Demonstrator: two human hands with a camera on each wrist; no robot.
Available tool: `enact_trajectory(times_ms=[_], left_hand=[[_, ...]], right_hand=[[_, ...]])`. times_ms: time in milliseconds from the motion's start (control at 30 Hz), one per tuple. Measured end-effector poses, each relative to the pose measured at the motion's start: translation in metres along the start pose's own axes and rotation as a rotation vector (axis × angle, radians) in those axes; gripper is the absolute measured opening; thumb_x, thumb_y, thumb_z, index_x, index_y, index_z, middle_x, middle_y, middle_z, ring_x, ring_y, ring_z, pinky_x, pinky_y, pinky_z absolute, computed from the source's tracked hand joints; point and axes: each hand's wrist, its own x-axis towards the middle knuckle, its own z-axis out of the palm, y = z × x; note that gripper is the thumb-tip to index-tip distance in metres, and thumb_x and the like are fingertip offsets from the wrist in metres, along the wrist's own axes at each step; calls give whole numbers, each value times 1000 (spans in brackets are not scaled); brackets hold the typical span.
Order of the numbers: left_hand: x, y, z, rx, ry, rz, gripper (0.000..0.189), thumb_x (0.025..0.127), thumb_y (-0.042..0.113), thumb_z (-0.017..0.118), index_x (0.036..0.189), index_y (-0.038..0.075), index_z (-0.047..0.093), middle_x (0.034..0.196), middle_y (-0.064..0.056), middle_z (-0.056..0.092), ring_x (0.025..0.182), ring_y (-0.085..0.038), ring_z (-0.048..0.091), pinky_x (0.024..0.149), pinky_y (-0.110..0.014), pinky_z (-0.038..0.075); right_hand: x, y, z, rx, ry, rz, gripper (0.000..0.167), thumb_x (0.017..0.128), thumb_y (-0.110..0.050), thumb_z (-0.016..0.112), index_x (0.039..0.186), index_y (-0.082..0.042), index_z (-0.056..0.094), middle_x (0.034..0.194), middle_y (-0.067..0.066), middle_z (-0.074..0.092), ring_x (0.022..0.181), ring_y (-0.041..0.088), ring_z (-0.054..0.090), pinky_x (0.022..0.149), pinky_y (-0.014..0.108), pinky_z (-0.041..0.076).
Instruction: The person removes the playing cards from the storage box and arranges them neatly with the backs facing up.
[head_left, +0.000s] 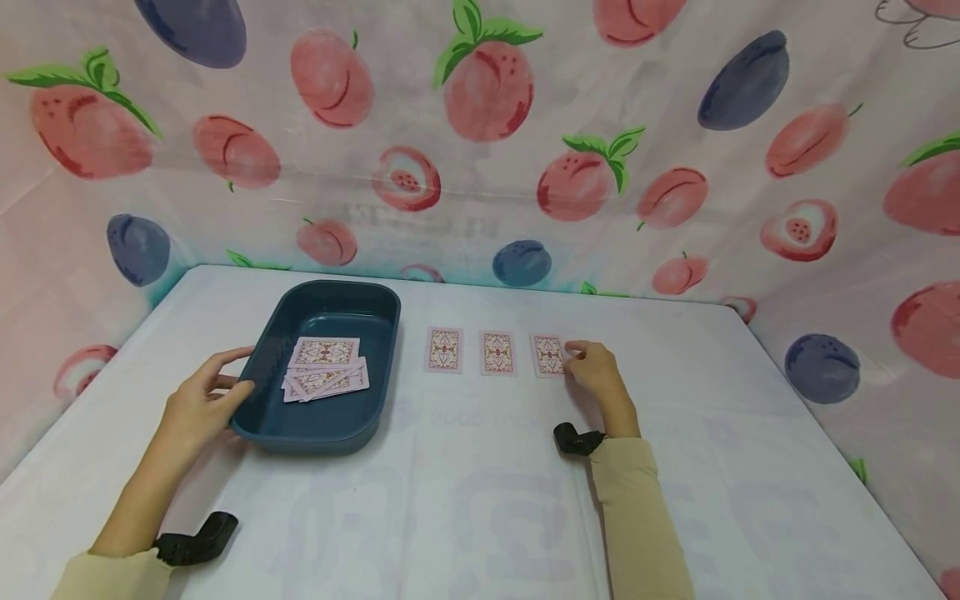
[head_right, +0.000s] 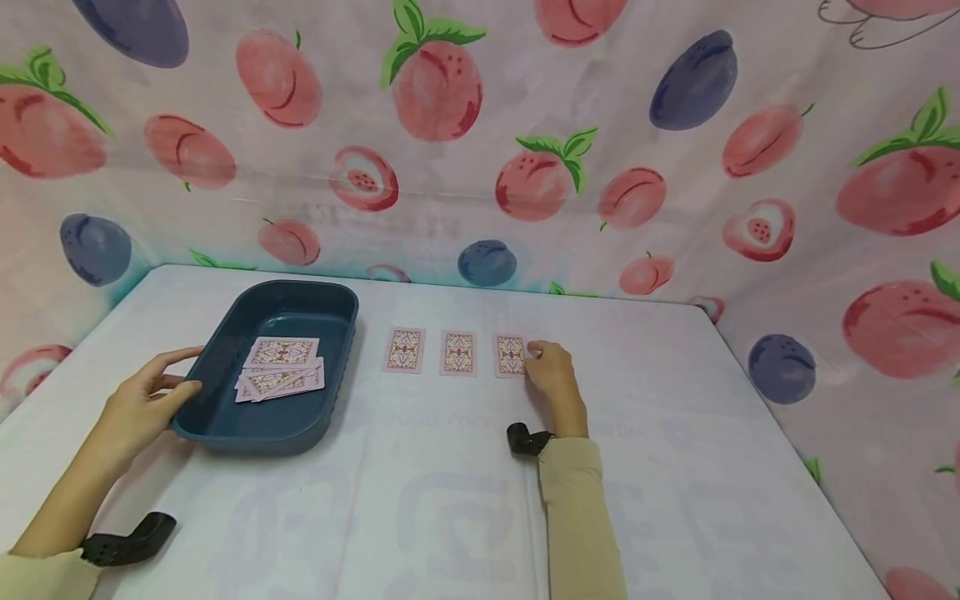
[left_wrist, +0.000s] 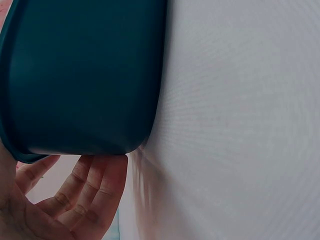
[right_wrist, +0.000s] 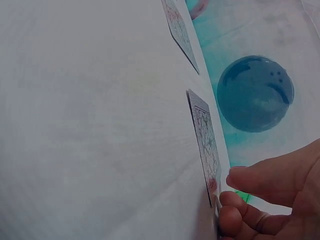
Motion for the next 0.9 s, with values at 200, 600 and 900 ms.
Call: enact_trajectory(times_ms=[200, 600, 900], left_hand=[[0, 0, -1, -2, -3, -2, 51, 95, 25, 45, 142, 7, 35, 116, -36, 54, 97, -47, 60, 60, -36, 56], [0, -1, 0, -8, 6, 8, 50, 95, 23, 47, 141, 8, 37, 114, -36, 56, 96, -45, 61, 57, -29, 55], [0, -1, 0, -13, -5, -2, 50, 95, 25, 46, 142, 8, 36, 115, -36, 55, 97, -46, 60, 59, -32, 56]], right_hand=[[-3, -8, -4, 11, 38, -55, 43, 91, -11, 45, 132, 1, 48, 115, 25, 56, 94, 30, 51, 78, 38, 45], [-22, -53, 4, 121, 63, -233, 34, 94, -16, 49, 125, -3, 56, 112, 20, 59, 103, 32, 54, 87, 43, 47], [-42, -82, 8, 247, -34, -328, 34, 93, -22, 53, 124, -8, 57, 120, 14, 60, 111, 30, 55, 95, 44, 44]])
